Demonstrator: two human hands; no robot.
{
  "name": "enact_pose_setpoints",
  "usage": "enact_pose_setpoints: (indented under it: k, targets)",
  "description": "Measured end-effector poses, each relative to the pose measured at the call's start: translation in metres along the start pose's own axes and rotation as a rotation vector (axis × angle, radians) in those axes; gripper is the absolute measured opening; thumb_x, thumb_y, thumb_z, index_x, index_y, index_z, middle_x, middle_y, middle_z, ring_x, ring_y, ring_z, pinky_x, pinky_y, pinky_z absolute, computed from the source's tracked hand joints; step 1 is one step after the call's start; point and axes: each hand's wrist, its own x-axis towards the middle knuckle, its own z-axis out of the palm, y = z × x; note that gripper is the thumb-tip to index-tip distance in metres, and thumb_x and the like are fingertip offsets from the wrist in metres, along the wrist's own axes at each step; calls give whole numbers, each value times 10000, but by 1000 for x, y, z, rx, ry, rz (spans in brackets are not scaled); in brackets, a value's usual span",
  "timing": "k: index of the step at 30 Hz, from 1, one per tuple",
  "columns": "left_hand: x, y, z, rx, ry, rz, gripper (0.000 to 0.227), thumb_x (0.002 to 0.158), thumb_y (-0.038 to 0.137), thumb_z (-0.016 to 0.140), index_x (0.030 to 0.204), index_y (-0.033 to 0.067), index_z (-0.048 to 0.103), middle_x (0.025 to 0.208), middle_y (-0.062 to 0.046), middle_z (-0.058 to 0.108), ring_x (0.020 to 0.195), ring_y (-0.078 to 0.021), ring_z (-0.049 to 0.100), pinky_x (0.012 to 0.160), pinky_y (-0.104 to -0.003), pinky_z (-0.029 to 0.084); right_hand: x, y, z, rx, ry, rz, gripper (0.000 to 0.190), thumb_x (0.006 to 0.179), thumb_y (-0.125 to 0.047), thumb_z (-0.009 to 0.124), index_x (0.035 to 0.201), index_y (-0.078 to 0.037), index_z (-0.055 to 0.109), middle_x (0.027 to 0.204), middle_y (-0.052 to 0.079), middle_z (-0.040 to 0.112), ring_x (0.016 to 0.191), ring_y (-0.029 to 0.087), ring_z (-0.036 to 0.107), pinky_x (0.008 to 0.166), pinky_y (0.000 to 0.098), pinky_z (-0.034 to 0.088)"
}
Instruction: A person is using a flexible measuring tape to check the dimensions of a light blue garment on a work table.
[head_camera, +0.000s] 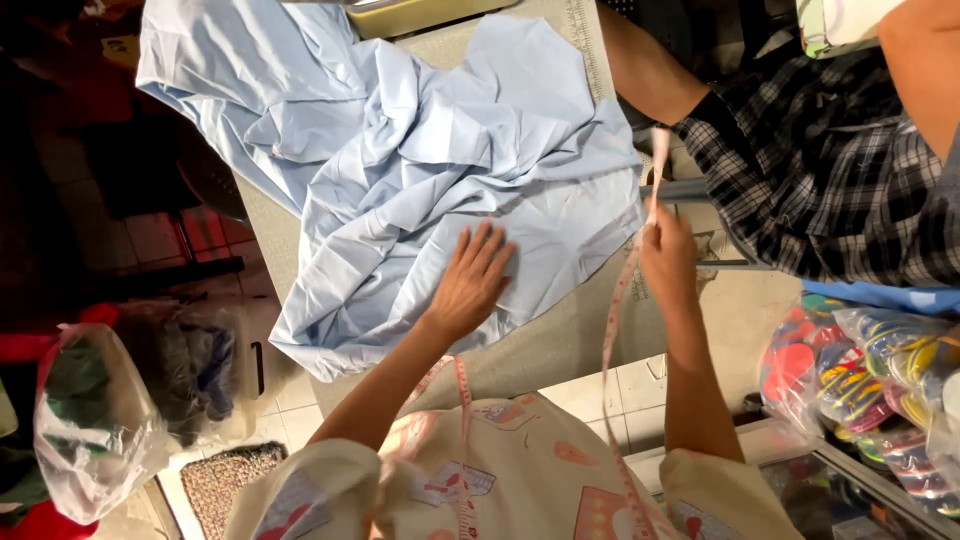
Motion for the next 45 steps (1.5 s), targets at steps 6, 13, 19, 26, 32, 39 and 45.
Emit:
enact_pose_setpoints:
  k: [6, 13, 19, 26, 32, 39, 45]
  targets:
    - [-58, 21, -38, -48, -60, 34, 456, 1032, 213, 554, 1467, 76, 541, 1501, -181, 530, 1456, -390, 428, 1219, -540, 328, -85, -55, -13, 465, -158, 289, 234, 1043, -172, 555, 1185, -81, 718, 681, 51, 533, 613, 155, 535, 602, 315, 484]
    - [-79, 20, -23, 140, -407, -32, 710, 1032, 580, 354, 1662, 302, 182, 1699, -120, 202, 1579, -380, 80, 1254, -619, 69, -106, -52, -2, 521, -159, 354, 178, 1031, -208, 639, 923, -76, 690, 631, 59, 575, 618, 144, 553, 581, 286, 448]
    - [-74, 29, -29, 108, -286, -9, 606, 1047, 560, 355, 1610, 337, 323, 1679, -160, 258, 1567, -411, 147, 1235, -651, 120, -113, -73, -7, 536, -165, 201, 154, 1031, -154, 659, 1122, -71, 752, 830, 124, 728, 796, 160, 666, 782, 336, 559]
    - [-70, 40, -7, -12, 42, 79, 266, 1030, 135, 554, 1278, 96, 642, 1382, -166, 606, 1369, -371, 525, 1137, -572, 414, -116, -41, 40, 386, -266, 152, 129, 988, -139, 693, 1061, -42, 735, 796, 130, 745, 744, 211, 716, 720, 365, 578]
    - [-41, 37, 18, -20, 166, 122, 255, 1019, 0, 509, 1219, 13, 668, 1233, -187, 617, 1132, -349, 629, 932, -449, 514, -114, -44, 47, 238, -252, 210, 191, 978, -182, 691, 1086, -32, 744, 790, 133, 744, 707, 228, 730, 660, 373, 577]
    - [-14, 49, 14, 112, 126, 113, 367, 1015, 54, 573, 1378, 92, 612, 1353, -141, 582, 1209, -343, 559, 959, -433, 483, -107, -33, 50, 261, -248, 232, 216, 941, -222, 692, 1036, -37, 751, 732, 109, 725, 639, 196, 701, 602, 352, 557]
    - [-16, 49, 15, 114, 83, 119, 398, 999, 57, 585, 1394, 100, 590, 1354, -141, 589, 1256, -366, 523, 1031, -477, 446, -113, -40, 46, 255, -216, 211, 247, 941, -220, 675, 1039, -6, 750, 809, 181, 739, 767, 307, 735, 677, 431, 570]
